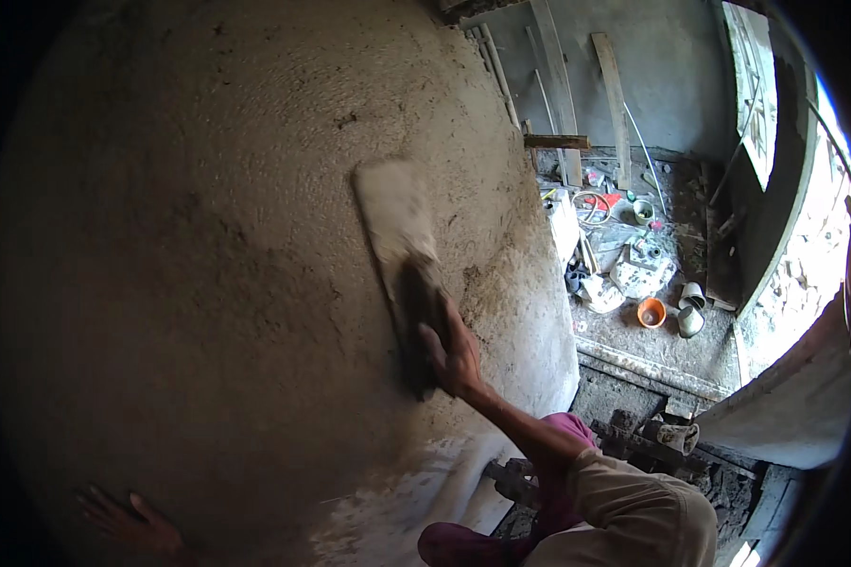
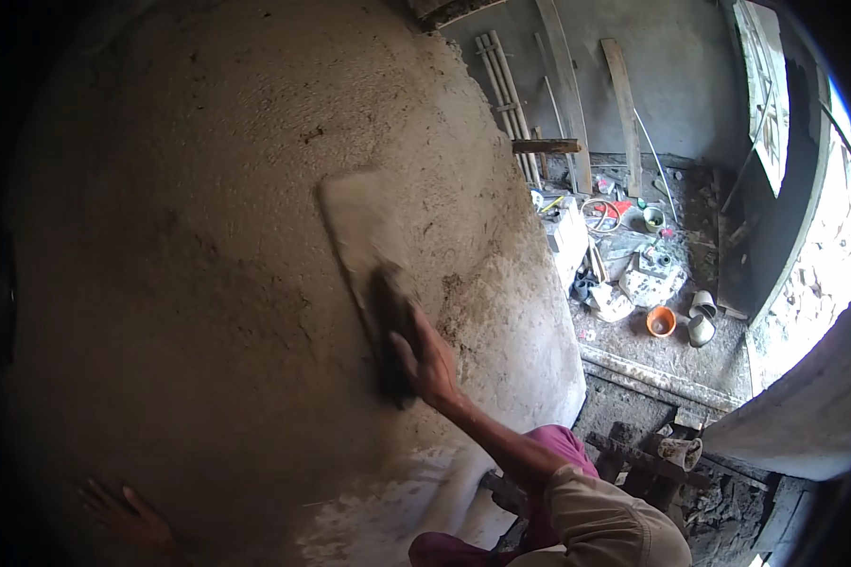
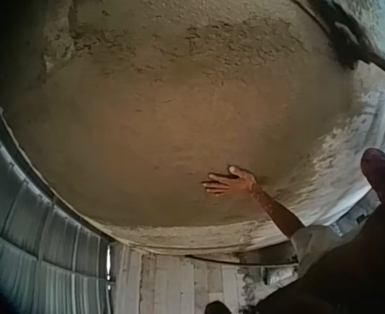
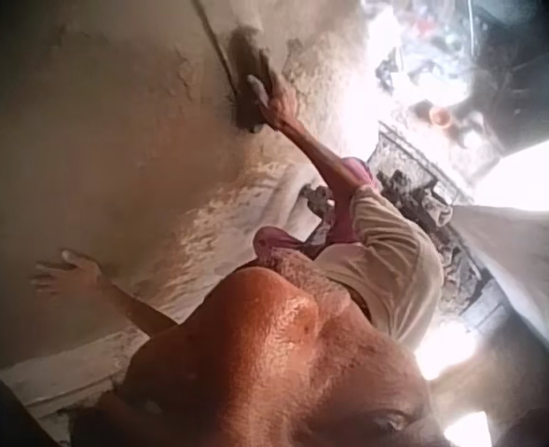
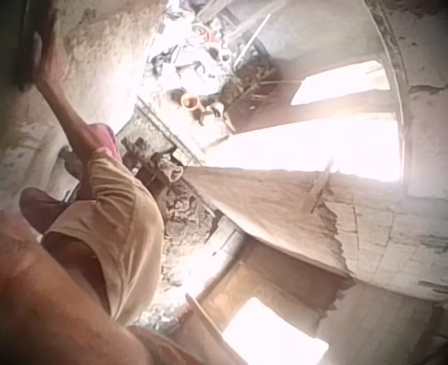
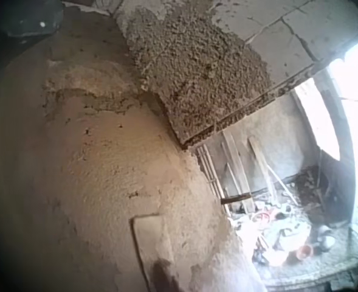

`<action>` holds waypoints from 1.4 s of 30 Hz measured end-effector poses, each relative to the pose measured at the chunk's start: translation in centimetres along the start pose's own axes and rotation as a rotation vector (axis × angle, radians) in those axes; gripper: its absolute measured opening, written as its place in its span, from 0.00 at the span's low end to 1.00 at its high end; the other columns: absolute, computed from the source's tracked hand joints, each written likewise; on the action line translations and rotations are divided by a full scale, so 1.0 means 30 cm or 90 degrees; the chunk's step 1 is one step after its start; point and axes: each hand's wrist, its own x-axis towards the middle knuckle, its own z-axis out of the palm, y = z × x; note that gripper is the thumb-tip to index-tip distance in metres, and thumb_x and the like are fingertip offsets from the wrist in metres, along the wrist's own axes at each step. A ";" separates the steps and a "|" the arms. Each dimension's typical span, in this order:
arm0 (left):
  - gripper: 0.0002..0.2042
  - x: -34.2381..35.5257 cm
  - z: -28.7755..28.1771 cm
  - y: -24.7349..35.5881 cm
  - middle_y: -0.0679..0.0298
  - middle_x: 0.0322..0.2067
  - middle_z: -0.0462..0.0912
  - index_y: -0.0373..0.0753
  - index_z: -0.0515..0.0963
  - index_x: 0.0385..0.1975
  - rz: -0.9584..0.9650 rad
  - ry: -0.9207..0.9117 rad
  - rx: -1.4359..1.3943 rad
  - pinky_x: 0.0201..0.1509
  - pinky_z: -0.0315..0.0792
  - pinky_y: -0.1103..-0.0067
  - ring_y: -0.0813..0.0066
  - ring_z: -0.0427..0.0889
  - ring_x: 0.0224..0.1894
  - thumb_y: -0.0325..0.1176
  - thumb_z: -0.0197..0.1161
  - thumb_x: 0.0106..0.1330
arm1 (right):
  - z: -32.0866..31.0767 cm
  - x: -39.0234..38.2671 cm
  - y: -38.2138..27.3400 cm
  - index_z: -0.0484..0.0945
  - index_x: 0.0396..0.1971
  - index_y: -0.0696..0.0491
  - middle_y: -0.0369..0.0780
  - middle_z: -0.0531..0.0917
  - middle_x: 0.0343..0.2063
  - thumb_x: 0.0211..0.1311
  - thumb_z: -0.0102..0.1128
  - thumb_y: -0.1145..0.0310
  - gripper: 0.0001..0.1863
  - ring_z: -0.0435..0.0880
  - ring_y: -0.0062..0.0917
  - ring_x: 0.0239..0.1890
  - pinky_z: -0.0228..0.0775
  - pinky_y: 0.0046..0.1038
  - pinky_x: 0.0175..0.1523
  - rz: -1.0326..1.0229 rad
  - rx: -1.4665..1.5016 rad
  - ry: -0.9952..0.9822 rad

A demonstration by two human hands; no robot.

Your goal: The person uses a wooden float to smooth fresh plaster on a wall, repeatedly moving the tool in circular and vertical motions over the surface before stepping down from a wooden scaffold.

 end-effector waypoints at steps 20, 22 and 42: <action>0.32 -0.014 0.082 -0.165 0.57 0.69 0.51 0.47 0.56 0.68 0.057 0.116 0.088 0.69 0.44 0.49 0.51 0.48 0.71 0.59 0.39 0.69 | 0.024 0.168 -0.087 0.61 0.63 0.54 0.52 0.73 0.55 0.65 0.54 0.63 0.28 0.74 0.45 0.56 0.69 0.40 0.58 -0.179 -0.026 -0.087; 0.32 -0.009 0.102 -0.116 0.58 0.70 0.50 0.47 0.56 0.68 0.032 0.125 0.049 0.69 0.43 0.47 0.51 0.47 0.71 0.59 0.39 0.69 | -0.009 -0.135 0.142 0.65 0.61 0.53 0.54 0.75 0.52 0.61 0.60 0.64 0.28 0.76 0.48 0.53 0.72 0.42 0.53 -0.206 -0.070 -0.051; 0.32 -0.032 0.097 -0.135 0.61 0.70 0.50 0.50 0.57 0.67 0.015 0.128 0.042 0.68 0.44 0.45 0.51 0.47 0.71 0.60 0.41 0.67 | 0.099 0.612 -0.773 0.58 0.65 0.49 0.51 0.81 0.45 0.67 0.49 0.53 0.30 0.84 0.43 0.38 0.78 0.40 0.42 -0.339 -0.076 -0.044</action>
